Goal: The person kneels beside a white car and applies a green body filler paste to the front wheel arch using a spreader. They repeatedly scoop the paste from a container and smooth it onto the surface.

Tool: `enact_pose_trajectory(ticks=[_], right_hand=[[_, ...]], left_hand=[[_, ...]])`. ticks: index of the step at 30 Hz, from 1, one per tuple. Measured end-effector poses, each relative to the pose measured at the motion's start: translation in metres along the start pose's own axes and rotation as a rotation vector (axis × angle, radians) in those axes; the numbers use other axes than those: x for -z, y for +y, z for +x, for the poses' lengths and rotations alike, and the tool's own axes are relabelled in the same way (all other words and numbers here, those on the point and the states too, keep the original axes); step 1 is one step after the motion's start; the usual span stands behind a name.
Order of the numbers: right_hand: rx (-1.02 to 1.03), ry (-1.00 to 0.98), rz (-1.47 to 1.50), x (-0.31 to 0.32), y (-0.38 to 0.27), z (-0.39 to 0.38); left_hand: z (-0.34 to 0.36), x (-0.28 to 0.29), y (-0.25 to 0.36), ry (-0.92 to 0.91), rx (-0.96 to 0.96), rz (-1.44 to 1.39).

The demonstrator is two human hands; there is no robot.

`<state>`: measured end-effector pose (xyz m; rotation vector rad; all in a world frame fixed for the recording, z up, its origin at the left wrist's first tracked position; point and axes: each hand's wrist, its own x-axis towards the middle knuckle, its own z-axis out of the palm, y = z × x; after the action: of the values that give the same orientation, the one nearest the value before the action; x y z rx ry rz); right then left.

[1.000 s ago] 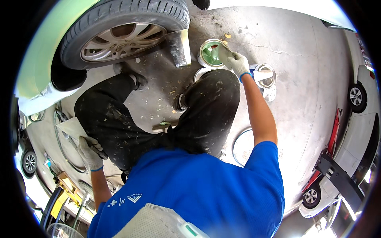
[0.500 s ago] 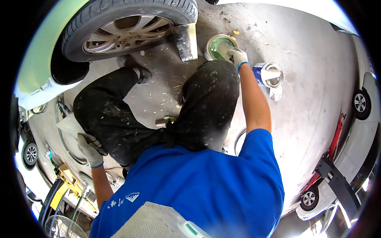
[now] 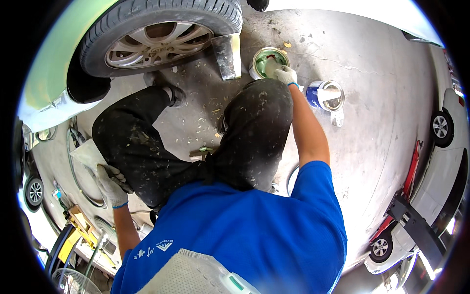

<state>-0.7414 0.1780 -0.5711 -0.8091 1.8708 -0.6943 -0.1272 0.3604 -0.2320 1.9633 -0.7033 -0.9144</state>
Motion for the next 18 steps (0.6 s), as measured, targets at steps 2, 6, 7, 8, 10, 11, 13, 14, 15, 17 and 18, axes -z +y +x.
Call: enact_pose_trajectory(ticks=[2,6,7,8,10,11,13,14,15,17,18], right_hand=[[-0.040,-0.058,-0.079,-0.011,0.004,0.013],[-0.296,-0.184,0.434,-0.008,-0.019,0.000],[-0.295,-0.143,0.518,-0.009,-0.029,-0.013],[-0.283,-0.094,0.501,-0.005,-0.034,-0.021],[-0.266,0.011,0.464,0.006,-0.033,-0.034],[-0.207,0.026,0.388,0.008,-0.031,-0.034],[-0.175,0.020,0.414,0.013,-0.026,-0.039],[-0.154,0.014,0.429,0.015,-0.024,-0.039],[-0.140,0.021,0.423,0.015,-0.023,-0.040],[-0.111,0.035,0.413,0.016,-0.020,-0.042],[-0.132,0.034,0.457,0.015,-0.019,-0.043]], left_hand=[[0.002,-0.003,0.002,0.007,0.011,0.010],[-0.005,-0.002,0.003,0.067,0.008,0.031],[-0.008,0.002,0.000,0.085,0.005,0.028],[-0.006,0.001,0.000,0.079,0.004,0.031],[-0.001,0.000,0.002,0.056,0.007,0.041],[-0.002,-0.004,0.007,0.059,0.026,0.035],[-0.001,-0.003,0.005,0.029,0.012,0.046],[-0.001,-0.001,0.006,0.018,0.001,0.049],[-0.001,-0.001,0.005,0.019,-0.001,0.044],[0.000,-0.001,0.003,0.022,-0.007,0.034],[-0.001,-0.002,0.004,0.028,-0.002,0.042]])
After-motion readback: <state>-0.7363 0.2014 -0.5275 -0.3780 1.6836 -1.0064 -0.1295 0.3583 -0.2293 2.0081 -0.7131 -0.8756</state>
